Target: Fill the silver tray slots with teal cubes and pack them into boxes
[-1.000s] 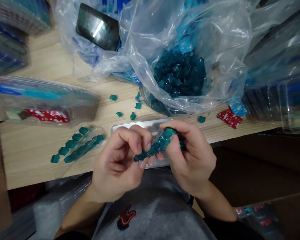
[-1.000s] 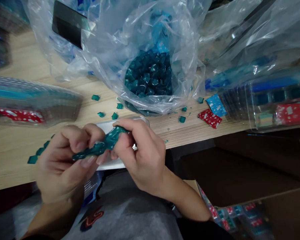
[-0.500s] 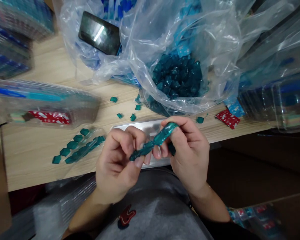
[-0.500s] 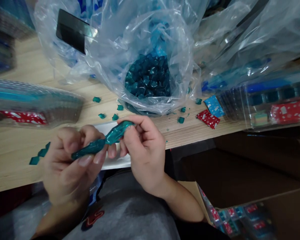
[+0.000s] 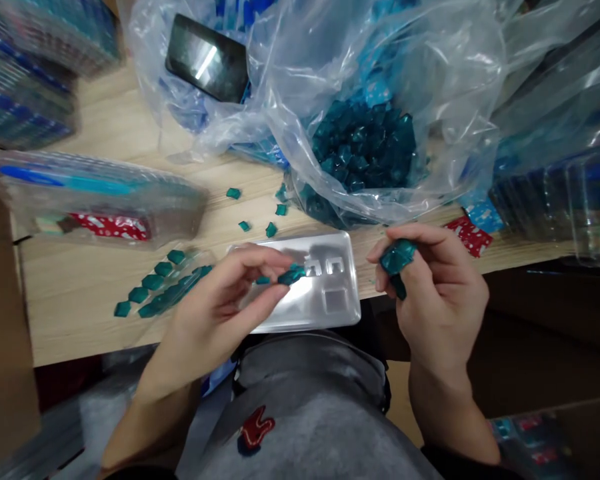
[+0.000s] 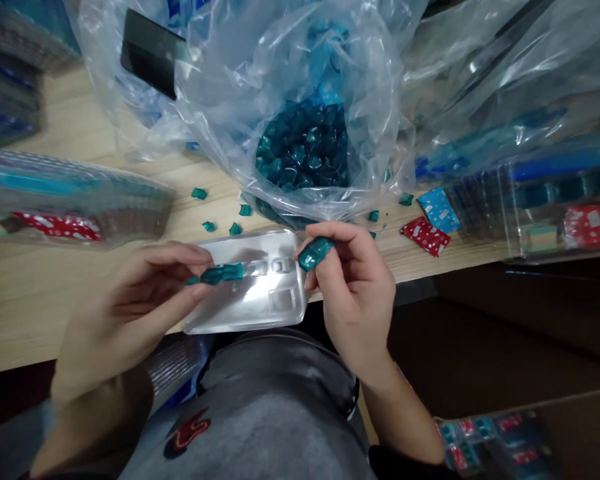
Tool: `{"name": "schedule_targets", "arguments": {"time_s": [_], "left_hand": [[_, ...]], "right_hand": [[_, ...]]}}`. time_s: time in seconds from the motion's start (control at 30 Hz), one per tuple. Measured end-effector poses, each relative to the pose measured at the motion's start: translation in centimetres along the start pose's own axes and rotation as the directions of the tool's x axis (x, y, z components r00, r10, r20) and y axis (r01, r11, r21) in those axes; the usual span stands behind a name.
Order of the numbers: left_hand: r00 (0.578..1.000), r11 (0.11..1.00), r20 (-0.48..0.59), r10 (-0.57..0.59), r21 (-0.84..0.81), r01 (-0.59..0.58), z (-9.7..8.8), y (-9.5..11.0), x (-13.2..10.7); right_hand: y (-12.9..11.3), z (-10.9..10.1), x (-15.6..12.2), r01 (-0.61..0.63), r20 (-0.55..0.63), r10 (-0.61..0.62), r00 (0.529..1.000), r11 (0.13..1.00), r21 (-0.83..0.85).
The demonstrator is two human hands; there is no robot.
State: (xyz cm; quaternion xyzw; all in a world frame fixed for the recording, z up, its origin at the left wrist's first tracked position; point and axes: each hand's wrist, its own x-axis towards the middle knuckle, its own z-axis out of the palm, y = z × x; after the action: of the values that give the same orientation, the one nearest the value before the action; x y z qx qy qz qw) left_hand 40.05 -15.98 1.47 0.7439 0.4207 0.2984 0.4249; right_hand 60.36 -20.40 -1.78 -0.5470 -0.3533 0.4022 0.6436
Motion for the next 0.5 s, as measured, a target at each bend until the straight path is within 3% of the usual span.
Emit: {"name": "schedule_targets", "arguments": {"time_s": [0.13, 0.3, 0.5], "left_hand": [[0.985, 0.953, 0.162, 0.055, 0.286, -0.100, -0.6, -0.3, 0.8], [0.956, 0.931, 0.190, 0.224, 0.249, -0.268, 0.2, -1.8, 1.4], [0.948, 0.892, 0.195, 0.253, 0.332, -0.306, 0.4, -1.8, 1.2]], "right_hand": [[-0.2, -0.5, -0.4, 0.066, 0.110, -0.048, 0.993, 0.984, -0.165], [-0.6, -0.8, -0.5, 0.229, 0.382, -0.090, 0.920, 0.914, -0.335], [-0.3, -1.1, -0.3, 0.192, 0.355, -0.047, 0.934, 0.903, -0.385]]}}
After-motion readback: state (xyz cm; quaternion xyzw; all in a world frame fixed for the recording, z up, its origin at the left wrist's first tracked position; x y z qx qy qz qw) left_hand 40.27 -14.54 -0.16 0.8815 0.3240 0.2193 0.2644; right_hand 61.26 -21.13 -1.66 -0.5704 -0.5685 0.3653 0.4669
